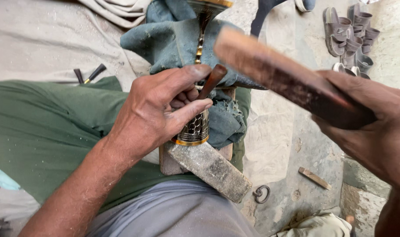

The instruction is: The person sits on the ground holding a brass bell against a stone block and uses a small punch held in one hand, striking it repeatedly with a wooden mallet in the other hand to work the bell's decorated surface. They reposition the punch around the bell's body as they hammer.

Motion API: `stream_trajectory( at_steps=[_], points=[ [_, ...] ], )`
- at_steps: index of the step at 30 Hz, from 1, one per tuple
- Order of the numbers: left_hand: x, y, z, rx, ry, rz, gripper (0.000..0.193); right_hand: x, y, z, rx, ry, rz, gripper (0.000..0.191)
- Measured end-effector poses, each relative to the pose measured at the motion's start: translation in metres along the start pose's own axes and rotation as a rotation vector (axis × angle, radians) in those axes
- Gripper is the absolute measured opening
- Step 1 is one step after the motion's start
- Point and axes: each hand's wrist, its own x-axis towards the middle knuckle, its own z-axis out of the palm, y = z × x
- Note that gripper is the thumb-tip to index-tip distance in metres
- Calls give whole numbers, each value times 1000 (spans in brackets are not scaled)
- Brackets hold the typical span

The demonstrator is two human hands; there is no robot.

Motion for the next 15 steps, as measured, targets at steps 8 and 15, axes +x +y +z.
stream_trajectory(
  at_steps=[8, 15],
  points=[
    [2, -1, -3, -30, -38, 44, 51, -7, -21, -4, 57, 77, 15, 63],
    [-2, -3, -7, -160, 10, -13, 49, -15, 26, 12, 173, 56, 75, 58]
  ],
)
